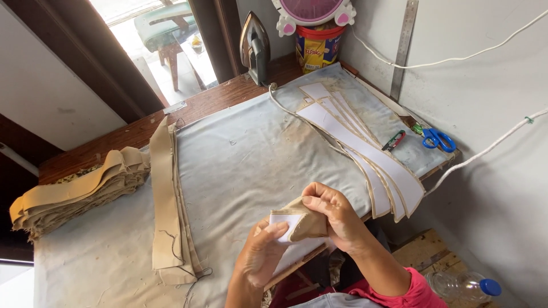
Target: Folding and stacking pre-cut fabric components on a workbench in a sewing factory.
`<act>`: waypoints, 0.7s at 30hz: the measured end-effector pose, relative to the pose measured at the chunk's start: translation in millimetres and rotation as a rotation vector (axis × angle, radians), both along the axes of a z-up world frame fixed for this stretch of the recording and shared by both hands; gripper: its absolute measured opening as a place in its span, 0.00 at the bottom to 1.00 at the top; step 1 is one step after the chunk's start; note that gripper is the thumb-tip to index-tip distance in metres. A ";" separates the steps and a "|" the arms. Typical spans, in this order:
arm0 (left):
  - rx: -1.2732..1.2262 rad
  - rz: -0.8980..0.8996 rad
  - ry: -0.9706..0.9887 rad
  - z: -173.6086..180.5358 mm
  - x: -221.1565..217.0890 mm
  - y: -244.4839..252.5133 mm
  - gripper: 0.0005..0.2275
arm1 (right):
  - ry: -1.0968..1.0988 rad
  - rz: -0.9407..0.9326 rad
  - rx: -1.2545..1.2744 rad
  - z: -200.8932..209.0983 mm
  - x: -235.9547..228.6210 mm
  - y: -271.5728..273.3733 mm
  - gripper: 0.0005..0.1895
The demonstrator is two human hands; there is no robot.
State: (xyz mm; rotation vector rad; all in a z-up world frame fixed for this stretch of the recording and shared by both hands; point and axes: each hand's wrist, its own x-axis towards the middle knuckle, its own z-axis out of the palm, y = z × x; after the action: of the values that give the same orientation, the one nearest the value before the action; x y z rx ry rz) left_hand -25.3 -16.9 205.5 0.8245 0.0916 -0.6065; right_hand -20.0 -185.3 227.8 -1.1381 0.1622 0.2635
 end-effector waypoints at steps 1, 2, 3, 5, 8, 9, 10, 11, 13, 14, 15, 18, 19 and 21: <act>0.000 0.003 0.002 -5.2 0.6 1.1 0.14 | 0.002 0.003 0.000 -0.3 -0.8 1.5 0.06; 0.023 0.042 -0.009 -10.5 1.2 1.6 0.12 | -0.034 -0.001 -0.020 -0.5 -2.0 2.5 0.06; 0.046 0.082 -0.020 -15.9 1.8 2.1 0.09 | -0.070 -0.005 -0.040 -0.8 -3.1 3.4 0.06; 0.056 0.064 -0.045 -16.7 0.5 4.6 0.11 | -0.079 -0.017 -0.047 -2.5 -3.9 3.8 0.06; 0.005 0.004 -0.100 -13.3 -1.1 7.4 0.16 | -0.094 -0.052 -0.061 0.0 -4.6 3.5 0.05; -0.057 -0.037 -0.128 -11.6 -1.7 7.9 0.18 | -0.099 -0.072 -0.068 1.5 -4.8 3.1 0.05; -0.057 -0.038 -0.127 -13.6 -1.5 8.6 0.18 | -0.099 -0.073 -0.069 1.6 -5.1 3.6 0.05; -0.094 -0.046 -0.150 -15.5 -1.3 9.1 0.18 | -0.100 -0.074 -0.071 1.8 -5.4 4.0 0.05; -0.132 -0.059 -0.171 -18.7 0.2 8.2 0.17 | -0.101 -0.079 -0.073 2.4 -7.3 4.4 0.04; -0.123 -0.029 -0.140 -20.2 1.7 7.7 0.14 | -0.129 -0.081 -0.105 2.6 -8.2 5.3 0.04; -0.115 0.000 -0.108 -21.5 3.1 7.4 0.11 | -0.157 -0.083 -0.137 2.8 -9.3 6.5 0.04; 0.048 0.080 -0.146 -27.8 11.6 5.0 0.08 | -0.309 -0.052 -0.201 -4.0 -17.3 13.3 0.03; 0.049 0.082 -0.147 -28.7 14.6 1.6 0.08 | -0.310 -0.050 -0.200 -7.0 -19.2 16.2 0.03; 0.288 0.327 -0.341 -30.4 20.4 -6.3 0.03 | -0.499 -0.076 -0.388 -12.8 -23.0 21.1 0.05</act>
State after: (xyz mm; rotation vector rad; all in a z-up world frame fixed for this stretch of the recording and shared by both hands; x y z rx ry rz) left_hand -4.9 -23.2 175.1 1.1542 0.0007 -0.1389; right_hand -43.0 -164.2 215.1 -1.5443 -0.1945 -0.1316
